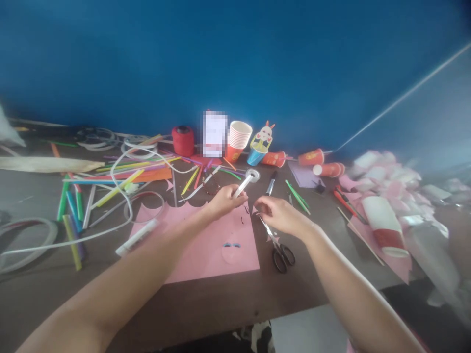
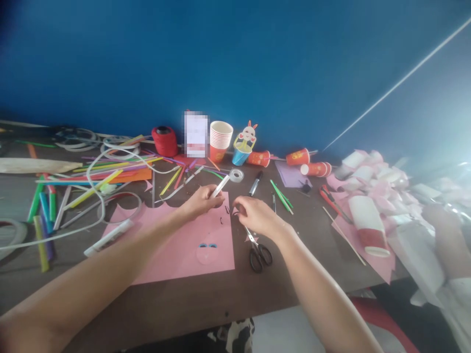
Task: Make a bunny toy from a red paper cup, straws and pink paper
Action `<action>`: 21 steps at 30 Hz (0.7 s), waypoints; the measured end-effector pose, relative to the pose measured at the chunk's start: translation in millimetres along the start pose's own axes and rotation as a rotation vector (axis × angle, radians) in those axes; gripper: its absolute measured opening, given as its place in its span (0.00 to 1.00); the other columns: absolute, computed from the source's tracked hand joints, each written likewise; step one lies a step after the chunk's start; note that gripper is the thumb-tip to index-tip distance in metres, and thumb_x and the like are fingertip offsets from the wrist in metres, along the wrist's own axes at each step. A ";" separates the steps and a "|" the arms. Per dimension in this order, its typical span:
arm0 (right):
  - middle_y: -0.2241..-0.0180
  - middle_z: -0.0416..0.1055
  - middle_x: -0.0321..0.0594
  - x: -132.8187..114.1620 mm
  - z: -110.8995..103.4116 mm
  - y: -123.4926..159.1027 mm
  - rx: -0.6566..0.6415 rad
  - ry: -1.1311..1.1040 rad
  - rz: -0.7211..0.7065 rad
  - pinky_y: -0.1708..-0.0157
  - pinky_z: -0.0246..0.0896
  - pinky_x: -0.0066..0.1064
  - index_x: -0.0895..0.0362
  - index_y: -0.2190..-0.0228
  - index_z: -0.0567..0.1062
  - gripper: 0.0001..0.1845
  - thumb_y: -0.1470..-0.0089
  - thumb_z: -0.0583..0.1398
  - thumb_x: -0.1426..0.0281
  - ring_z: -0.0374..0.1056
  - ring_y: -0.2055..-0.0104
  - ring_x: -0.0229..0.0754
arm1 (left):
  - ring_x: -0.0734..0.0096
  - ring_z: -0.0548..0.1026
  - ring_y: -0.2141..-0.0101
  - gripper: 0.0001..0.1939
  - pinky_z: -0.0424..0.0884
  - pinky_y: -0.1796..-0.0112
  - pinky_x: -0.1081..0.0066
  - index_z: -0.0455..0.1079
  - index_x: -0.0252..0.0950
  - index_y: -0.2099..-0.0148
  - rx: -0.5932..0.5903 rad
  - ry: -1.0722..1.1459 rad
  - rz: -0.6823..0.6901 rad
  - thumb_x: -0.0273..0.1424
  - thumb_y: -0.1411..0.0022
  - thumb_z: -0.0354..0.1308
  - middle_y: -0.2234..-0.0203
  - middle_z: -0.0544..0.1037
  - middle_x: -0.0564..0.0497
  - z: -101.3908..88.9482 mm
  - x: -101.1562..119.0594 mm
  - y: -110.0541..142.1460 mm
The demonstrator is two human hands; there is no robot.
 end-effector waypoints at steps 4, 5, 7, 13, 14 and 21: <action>0.72 0.69 0.35 -17.6 18.5 -23.3 -0.010 -0.049 -0.120 0.70 0.56 0.28 0.55 0.60 0.70 0.16 0.53 0.56 0.78 0.65 0.71 0.37 | 0.76 0.67 0.78 0.06 0.61 0.76 0.76 0.64 0.34 0.70 0.074 -0.098 -0.018 0.32 0.49 0.55 0.79 0.70 0.54 -2.9 -5.1 -2.2; 0.71 0.69 0.36 -18.2 23.8 -28.9 -0.003 -0.057 -0.141 0.69 0.56 0.28 0.56 0.59 0.70 0.17 0.53 0.55 0.79 0.65 0.70 0.37 | 0.74 0.68 0.77 0.05 0.62 0.75 0.75 0.64 0.35 0.70 0.094 -0.147 -0.030 0.31 0.49 0.54 0.79 0.71 0.53 -3.9 -7.2 -3.4; 0.69 0.70 0.37 -16.1 32.7 -37.6 0.008 -0.085 -0.174 0.69 0.57 0.28 0.57 0.57 0.69 0.19 0.53 0.55 0.79 0.65 0.69 0.38 | 0.71 0.70 0.74 0.04 0.64 0.73 0.73 0.65 0.35 0.70 0.136 -0.242 -0.037 0.30 0.49 0.53 0.77 0.72 0.52 -5.9 -10.7 -5.5; 0.65 0.70 0.40 -9.4 35.7 -33.2 0.159 -0.057 -0.171 0.66 0.59 0.30 0.56 0.62 0.69 0.12 0.50 0.55 0.77 0.65 0.68 0.39 | 0.67 0.72 0.69 0.03 0.65 0.68 0.70 0.66 0.36 0.70 0.167 -0.307 -0.037 0.26 0.50 0.52 0.73 0.75 0.49 -7.1 -14.2 -8.1; 0.66 0.70 0.39 -9.7 34.6 -29.5 0.179 -0.029 -0.151 0.66 0.59 0.30 0.56 0.64 0.69 0.09 0.49 0.55 0.76 0.65 0.68 0.39 | 0.67 0.72 0.69 0.03 0.65 0.69 0.70 0.65 0.36 0.70 0.167 -0.310 -0.039 0.26 0.50 0.52 0.73 0.75 0.49 -6.9 -14.5 -8.4; 0.64 0.70 0.41 -11.1 44.0 -17.2 0.082 0.127 -0.084 0.65 0.58 0.30 0.55 0.64 0.73 0.12 0.48 0.52 0.76 0.67 0.64 0.41 | 0.67 0.72 0.71 0.02 0.65 0.68 0.70 0.64 0.36 0.70 0.149 -0.339 -0.017 0.28 0.50 0.54 0.75 0.74 0.51 -5.9 -16.1 -10.0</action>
Point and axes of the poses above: each hand's wrist, its own y-axis away from the middle knuckle, its own z-axis out of the palm, x = y × z, the point moved 1 cm from there along -y, towards the middle knuckle
